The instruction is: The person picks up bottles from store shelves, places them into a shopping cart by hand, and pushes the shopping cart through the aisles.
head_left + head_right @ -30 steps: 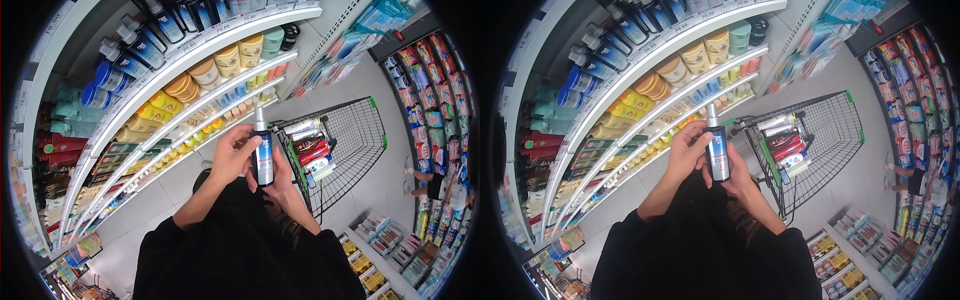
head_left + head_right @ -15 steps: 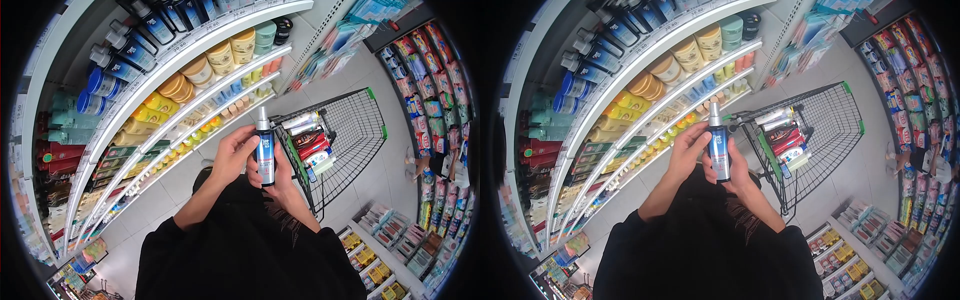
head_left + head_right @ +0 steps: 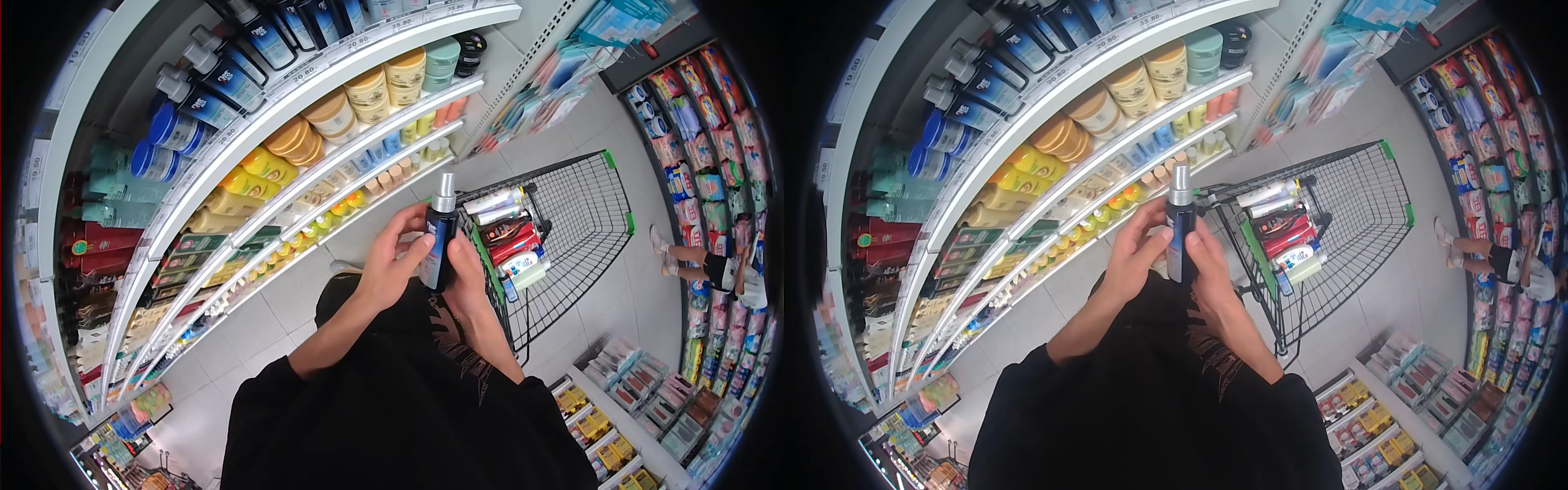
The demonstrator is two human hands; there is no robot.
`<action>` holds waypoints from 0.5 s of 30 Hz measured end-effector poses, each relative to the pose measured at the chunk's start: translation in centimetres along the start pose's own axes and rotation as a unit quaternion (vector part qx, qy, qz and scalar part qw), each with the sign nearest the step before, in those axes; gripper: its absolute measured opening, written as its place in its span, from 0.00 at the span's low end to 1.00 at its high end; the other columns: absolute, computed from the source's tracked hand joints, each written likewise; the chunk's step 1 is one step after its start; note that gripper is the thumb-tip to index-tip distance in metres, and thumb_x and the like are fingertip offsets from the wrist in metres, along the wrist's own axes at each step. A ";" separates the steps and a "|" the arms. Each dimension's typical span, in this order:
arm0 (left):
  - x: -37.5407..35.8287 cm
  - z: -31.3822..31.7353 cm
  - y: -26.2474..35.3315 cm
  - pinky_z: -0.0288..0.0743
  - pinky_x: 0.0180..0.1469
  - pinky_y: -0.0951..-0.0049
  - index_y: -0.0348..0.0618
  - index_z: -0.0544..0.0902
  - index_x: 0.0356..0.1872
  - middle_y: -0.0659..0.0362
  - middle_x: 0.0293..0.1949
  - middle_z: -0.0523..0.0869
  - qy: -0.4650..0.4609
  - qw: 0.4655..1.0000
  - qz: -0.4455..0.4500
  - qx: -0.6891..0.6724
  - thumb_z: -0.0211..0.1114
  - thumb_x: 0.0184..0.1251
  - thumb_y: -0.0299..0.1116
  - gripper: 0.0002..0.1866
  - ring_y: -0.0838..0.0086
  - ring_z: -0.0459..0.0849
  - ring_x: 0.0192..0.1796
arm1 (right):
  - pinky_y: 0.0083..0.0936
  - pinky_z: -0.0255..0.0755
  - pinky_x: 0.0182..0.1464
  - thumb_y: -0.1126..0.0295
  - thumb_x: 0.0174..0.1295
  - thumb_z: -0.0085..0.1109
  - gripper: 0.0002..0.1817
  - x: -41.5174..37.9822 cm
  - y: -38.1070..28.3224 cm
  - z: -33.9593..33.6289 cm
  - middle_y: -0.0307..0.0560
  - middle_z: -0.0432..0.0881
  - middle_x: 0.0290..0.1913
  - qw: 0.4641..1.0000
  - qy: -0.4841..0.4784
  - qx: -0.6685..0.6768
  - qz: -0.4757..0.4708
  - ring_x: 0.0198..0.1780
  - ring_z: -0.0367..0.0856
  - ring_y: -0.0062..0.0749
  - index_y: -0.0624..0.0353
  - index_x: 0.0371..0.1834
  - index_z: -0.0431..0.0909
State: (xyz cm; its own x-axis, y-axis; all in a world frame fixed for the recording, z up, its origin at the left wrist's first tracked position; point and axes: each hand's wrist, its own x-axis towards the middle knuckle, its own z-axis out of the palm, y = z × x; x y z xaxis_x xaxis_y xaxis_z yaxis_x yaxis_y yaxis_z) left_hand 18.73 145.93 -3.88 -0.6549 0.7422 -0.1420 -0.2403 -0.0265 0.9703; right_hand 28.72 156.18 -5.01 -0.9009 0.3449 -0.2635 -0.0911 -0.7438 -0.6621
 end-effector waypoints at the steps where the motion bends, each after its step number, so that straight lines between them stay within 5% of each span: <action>1: -0.2 0.2 0.8 0.74 0.55 0.73 0.40 0.69 0.69 0.57 0.57 0.78 0.002 1.000 -0.017 -0.017 0.63 0.73 0.36 0.27 0.74 0.79 0.54 | 0.30 0.70 0.60 0.50 0.71 0.54 0.35 0.0 -0.5 0.3 0.49 0.74 0.62 0.997 0.011 -0.067 -0.019 0.62 0.74 0.33 0.62 0.74 0.60; 3: -0.4 0.5 1.1 0.74 0.57 0.72 0.40 0.69 0.69 0.57 0.59 0.78 0.006 0.999 -0.034 -0.034 0.62 0.74 0.37 0.27 0.72 0.79 0.56 | 0.31 0.62 0.69 0.65 0.69 0.59 0.40 -0.4 -1.4 0.9 0.51 0.65 0.73 0.992 0.029 -0.118 -0.029 0.72 0.64 0.36 0.61 0.80 0.51; 6: -0.6 0.6 1.2 0.78 0.55 0.68 0.40 0.67 0.70 0.56 0.60 0.77 -0.012 0.992 -0.026 -0.121 0.61 0.75 0.40 0.27 0.71 0.80 0.55 | 0.31 0.62 0.70 0.69 0.70 0.56 0.37 -1.5 -2.7 1.8 0.53 0.63 0.75 0.992 0.013 -0.121 -0.027 0.72 0.65 0.37 0.61 0.80 0.52; 8: -1.0 0.1 1.8 0.76 0.59 0.67 0.41 0.67 0.69 0.57 0.56 0.79 -0.014 0.955 -0.158 -0.251 0.57 0.76 0.40 0.26 0.71 0.80 0.57 | 0.35 0.62 0.71 0.74 0.71 0.53 0.32 -2.2 -3.7 2.0 0.56 0.61 0.77 0.992 0.008 -0.125 -0.017 0.72 0.66 0.40 0.62 0.78 0.58; 11: -1.2 -0.4 1.3 0.85 0.46 0.62 0.40 0.71 0.64 0.56 0.52 0.80 -0.026 0.944 -0.165 -0.284 0.57 0.77 0.42 0.22 0.70 0.83 0.51 | 0.43 0.66 0.71 0.74 0.72 0.51 0.22 -2.5 -3.8 1.5 0.63 0.70 0.70 0.979 -0.059 -0.137 -0.136 0.71 0.71 0.48 0.70 0.68 0.70; 15: -1.5 -0.1 1.5 0.87 0.39 0.64 0.37 0.73 0.60 0.53 0.51 0.81 -0.033 0.959 -0.146 -0.239 0.57 0.77 0.41 0.20 0.69 0.86 0.46 | 0.40 0.73 0.66 0.73 0.73 0.50 0.20 -2.6 -3.9 1.0 0.64 0.77 0.63 0.982 -0.017 -0.140 -0.126 0.66 0.77 0.46 0.71 0.65 0.72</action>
State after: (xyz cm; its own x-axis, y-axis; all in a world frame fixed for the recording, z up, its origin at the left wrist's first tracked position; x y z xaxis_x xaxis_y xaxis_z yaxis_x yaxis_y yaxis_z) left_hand 19.25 144.71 -2.27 -0.4661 0.8052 -0.3667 -0.7183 -0.1025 0.6882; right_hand 30.97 157.61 -1.01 -0.8788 0.4749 -0.0472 -0.1957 -0.4488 -0.8719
